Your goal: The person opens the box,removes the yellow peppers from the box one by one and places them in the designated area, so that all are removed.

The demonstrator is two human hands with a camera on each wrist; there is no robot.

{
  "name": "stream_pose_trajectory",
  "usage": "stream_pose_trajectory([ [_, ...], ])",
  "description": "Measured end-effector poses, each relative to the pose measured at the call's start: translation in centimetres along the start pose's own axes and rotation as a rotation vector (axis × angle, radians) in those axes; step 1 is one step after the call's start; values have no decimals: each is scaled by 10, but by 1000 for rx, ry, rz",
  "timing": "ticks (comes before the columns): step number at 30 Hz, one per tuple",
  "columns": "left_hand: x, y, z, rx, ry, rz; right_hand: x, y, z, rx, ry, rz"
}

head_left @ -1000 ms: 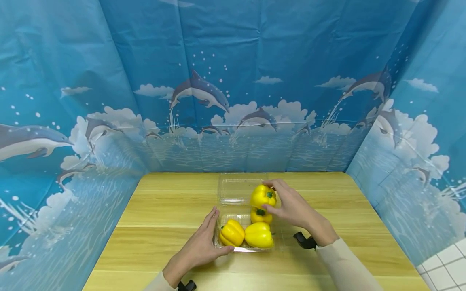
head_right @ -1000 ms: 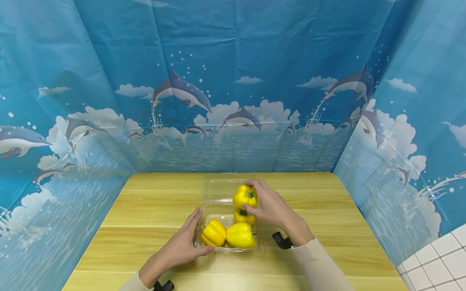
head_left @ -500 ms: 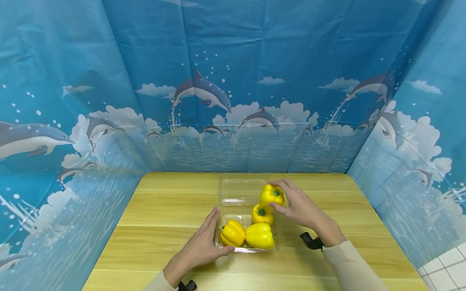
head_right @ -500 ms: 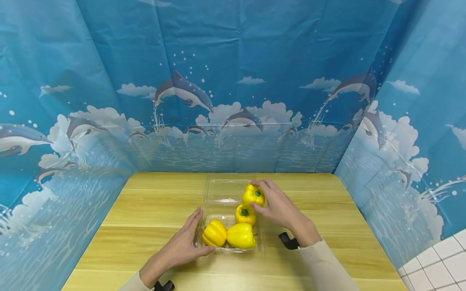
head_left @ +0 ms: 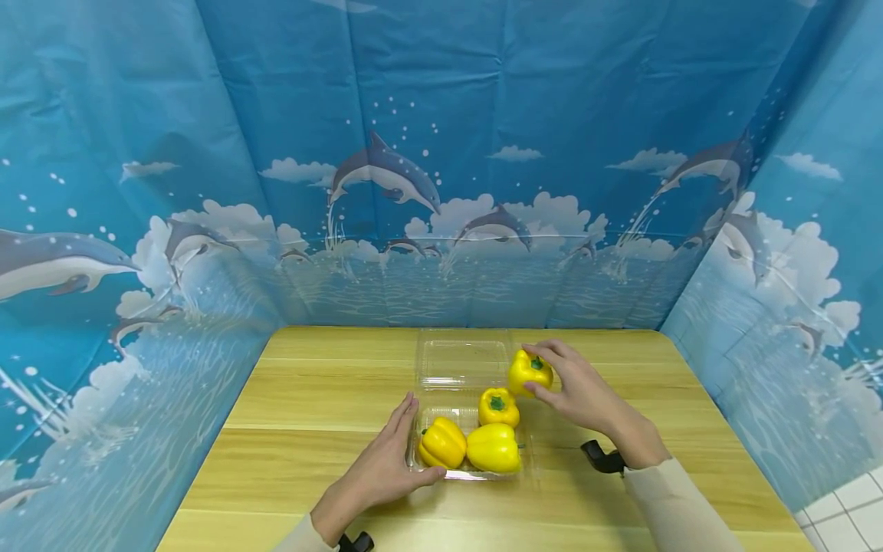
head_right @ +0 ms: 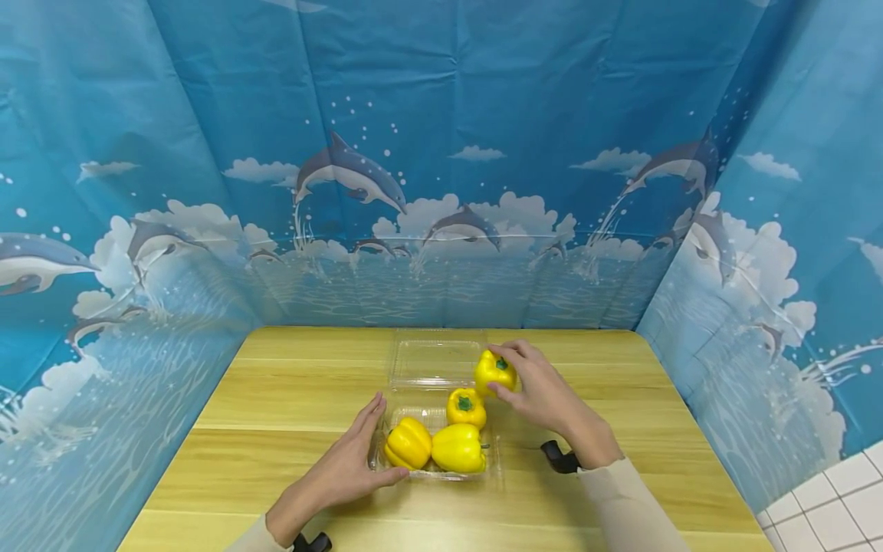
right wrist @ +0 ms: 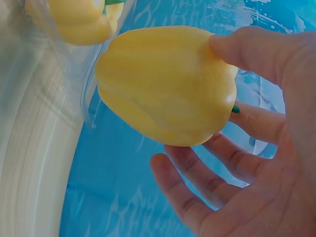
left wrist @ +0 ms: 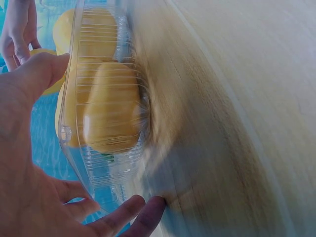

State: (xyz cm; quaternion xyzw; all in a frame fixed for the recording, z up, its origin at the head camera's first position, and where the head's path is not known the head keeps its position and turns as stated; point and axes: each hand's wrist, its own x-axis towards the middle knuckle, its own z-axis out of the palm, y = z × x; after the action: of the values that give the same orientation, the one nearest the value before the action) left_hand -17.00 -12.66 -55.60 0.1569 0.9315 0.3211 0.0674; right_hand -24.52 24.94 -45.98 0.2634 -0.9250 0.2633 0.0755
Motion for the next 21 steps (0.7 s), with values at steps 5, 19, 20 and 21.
stream_pose_trajectory([
  [5,2,0,1,1,-1,-8,-3,6,-3,7,5,13],
  [19,4,-2,2,6,3,-6,-11,28,-6,18,-16,56],
  [20,3,-1,2,6,3,-6,-11,29,-6,17,-17,57],
  [21,3,-1,2,8,3,-7,-12,30,-5,16,-18,58],
])
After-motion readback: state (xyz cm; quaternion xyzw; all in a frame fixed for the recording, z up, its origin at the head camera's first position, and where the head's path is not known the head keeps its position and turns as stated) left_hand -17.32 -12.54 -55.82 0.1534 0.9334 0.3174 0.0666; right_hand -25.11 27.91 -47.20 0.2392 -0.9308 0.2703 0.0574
